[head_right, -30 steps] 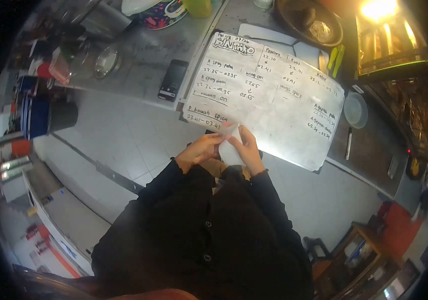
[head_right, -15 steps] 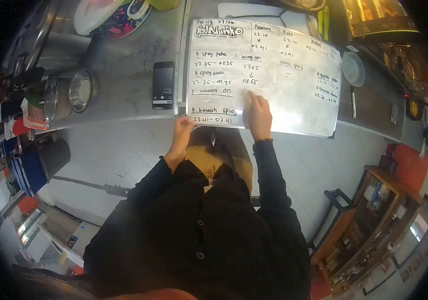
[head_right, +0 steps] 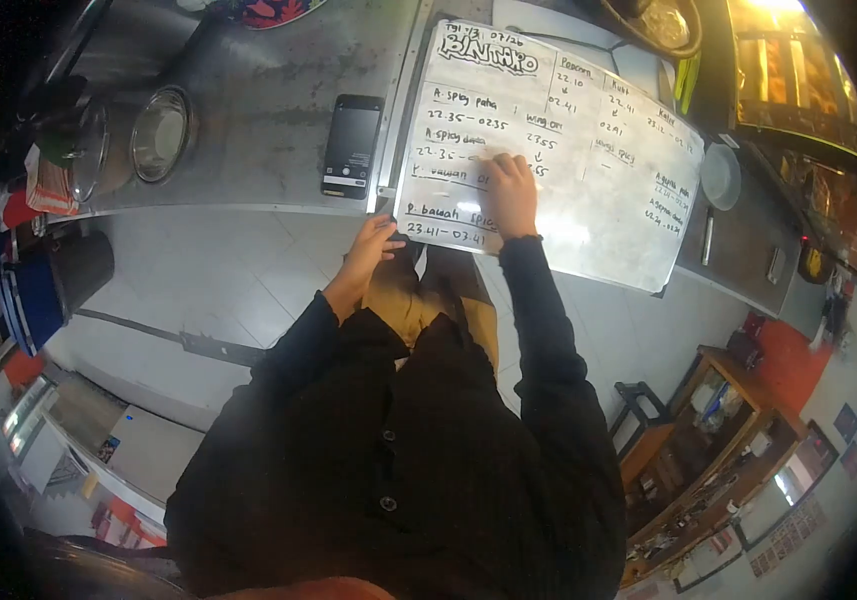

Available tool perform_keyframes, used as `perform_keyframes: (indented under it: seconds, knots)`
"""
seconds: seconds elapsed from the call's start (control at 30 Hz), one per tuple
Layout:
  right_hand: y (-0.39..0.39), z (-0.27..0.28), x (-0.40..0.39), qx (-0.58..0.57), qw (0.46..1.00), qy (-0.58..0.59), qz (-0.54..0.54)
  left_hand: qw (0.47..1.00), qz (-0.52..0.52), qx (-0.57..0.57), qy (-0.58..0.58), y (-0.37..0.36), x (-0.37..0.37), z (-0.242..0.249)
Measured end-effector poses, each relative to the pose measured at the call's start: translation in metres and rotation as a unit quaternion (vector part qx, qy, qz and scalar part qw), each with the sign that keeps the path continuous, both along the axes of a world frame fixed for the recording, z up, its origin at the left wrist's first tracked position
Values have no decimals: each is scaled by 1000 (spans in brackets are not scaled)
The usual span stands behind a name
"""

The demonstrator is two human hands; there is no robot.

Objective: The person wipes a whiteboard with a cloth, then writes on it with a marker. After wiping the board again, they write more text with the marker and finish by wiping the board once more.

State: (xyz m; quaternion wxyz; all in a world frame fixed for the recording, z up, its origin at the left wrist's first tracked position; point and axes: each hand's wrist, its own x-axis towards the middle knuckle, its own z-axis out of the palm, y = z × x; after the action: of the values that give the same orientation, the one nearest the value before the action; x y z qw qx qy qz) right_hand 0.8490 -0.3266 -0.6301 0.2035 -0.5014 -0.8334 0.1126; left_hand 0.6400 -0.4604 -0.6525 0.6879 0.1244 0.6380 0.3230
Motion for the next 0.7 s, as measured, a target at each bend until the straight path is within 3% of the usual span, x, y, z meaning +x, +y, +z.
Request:
perform_keyframes:
  seconds: [0.13, 0.3, 0.53, 0.7]
  knots:
    - [4, -4, 5, 6, 999, -24, -21, 1000, 9, -3, -18, 1, -6, 3]
    - [6, -11, -30, 22, 999, -11, 41, 999, 16, -1, -28, 0, -7, 2]
    - [4, -7, -14, 12, 1000, -17, 14, 999, 15, 1, -46, -1, -10, -2]
    - [10, -16, -61, 22, 998, -10, 63, 999, 21, 1, -39, 1, -9, 2]
